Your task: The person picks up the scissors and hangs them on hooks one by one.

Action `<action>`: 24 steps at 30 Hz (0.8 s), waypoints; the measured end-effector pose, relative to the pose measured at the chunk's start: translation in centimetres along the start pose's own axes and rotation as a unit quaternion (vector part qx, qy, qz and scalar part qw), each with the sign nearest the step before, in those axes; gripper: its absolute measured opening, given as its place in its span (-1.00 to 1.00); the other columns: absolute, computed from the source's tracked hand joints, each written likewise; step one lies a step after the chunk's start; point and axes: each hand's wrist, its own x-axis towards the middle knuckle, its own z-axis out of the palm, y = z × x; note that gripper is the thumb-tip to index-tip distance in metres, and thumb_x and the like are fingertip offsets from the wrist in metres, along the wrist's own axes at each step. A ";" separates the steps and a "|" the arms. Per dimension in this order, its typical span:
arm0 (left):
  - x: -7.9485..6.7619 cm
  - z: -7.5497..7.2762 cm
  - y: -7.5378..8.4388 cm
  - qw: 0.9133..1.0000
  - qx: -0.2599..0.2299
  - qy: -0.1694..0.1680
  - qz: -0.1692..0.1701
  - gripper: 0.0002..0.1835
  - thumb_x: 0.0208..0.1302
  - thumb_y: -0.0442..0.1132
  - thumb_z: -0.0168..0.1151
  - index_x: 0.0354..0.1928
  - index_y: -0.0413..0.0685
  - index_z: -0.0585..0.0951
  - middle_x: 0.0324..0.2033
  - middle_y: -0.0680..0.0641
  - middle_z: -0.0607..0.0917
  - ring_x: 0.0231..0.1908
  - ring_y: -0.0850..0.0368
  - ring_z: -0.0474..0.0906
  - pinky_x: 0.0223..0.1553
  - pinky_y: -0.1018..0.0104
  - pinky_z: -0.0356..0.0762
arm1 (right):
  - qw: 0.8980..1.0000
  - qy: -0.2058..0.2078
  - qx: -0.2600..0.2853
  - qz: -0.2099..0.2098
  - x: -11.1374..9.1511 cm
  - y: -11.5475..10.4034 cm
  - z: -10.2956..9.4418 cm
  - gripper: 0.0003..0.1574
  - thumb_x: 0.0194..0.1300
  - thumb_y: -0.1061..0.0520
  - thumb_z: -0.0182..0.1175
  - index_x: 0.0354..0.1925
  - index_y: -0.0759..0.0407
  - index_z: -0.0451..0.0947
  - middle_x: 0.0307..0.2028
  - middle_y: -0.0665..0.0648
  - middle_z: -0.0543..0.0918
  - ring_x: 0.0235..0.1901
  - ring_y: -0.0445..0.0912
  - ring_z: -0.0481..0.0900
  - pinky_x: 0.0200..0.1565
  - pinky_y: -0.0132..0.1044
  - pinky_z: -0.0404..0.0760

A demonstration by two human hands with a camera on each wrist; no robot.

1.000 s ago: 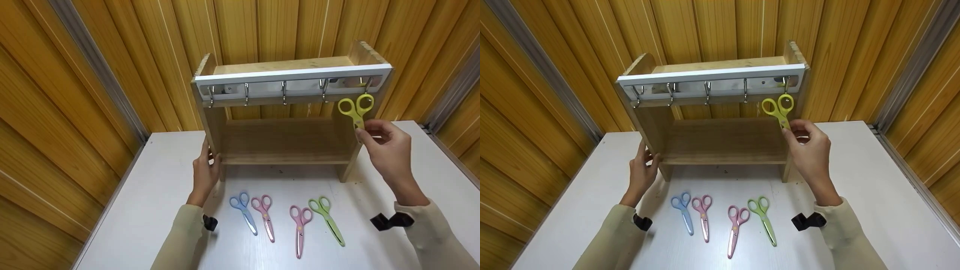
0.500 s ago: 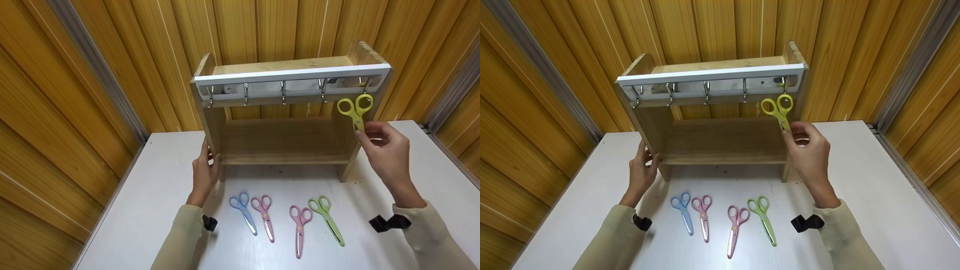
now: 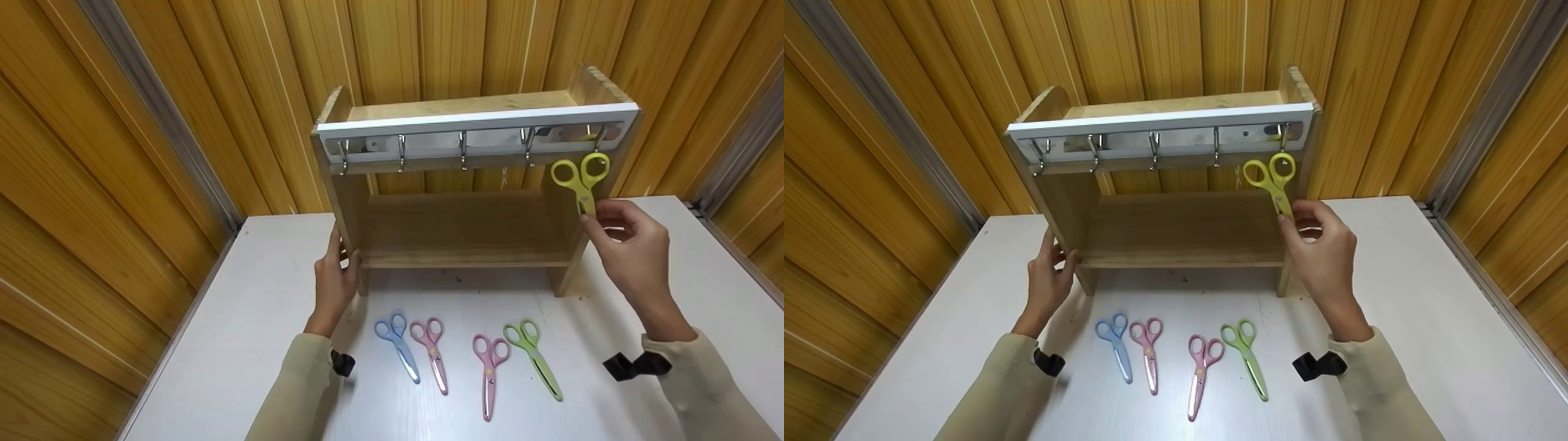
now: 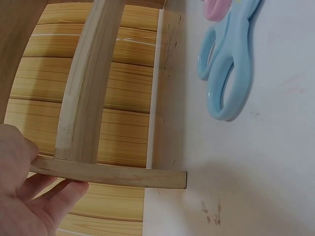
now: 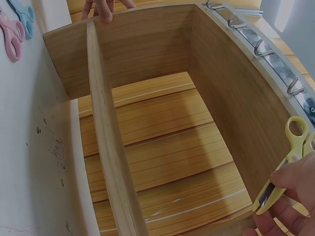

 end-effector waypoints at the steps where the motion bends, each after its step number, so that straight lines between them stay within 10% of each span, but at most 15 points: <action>1: 0.0 0.0 0.0 1.000 0.001 -0.002 -0.003 -0.23 0.45 -0.42 0.22 0.60 0.00 0.16 0.26 -0.30 0.59 0.03 -0.20 0.72 -0.03 0.03 0.74 | 1.000 0.000 0.000 0.000 0.0 0.0 0.0 -0.72 0.32 0.26 0.37 -0.02 0.36 0.67 -0.22 -0.11 0.68 -0.22 -0.29 0.63 -0.16 -0.63 0.57; 24: 0.0 0.0 -0.1 1.000 -0.002 0.002 0.006 -0.22 0.44 -0.43 0.23 0.60 -0.04 0.15 0.27 -0.30 0.58 0.04 -0.21 0.71 0.00 0.04 0.73 | 1.000 -0.016 -0.007 -0.017 -0.1 0.2 -0.4 -0.67 0.35 0.16 0.38 0.03 0.28 0.67 -0.15 -0.08 0.68 -0.18 -0.27 0.62 -0.13 -0.64 0.55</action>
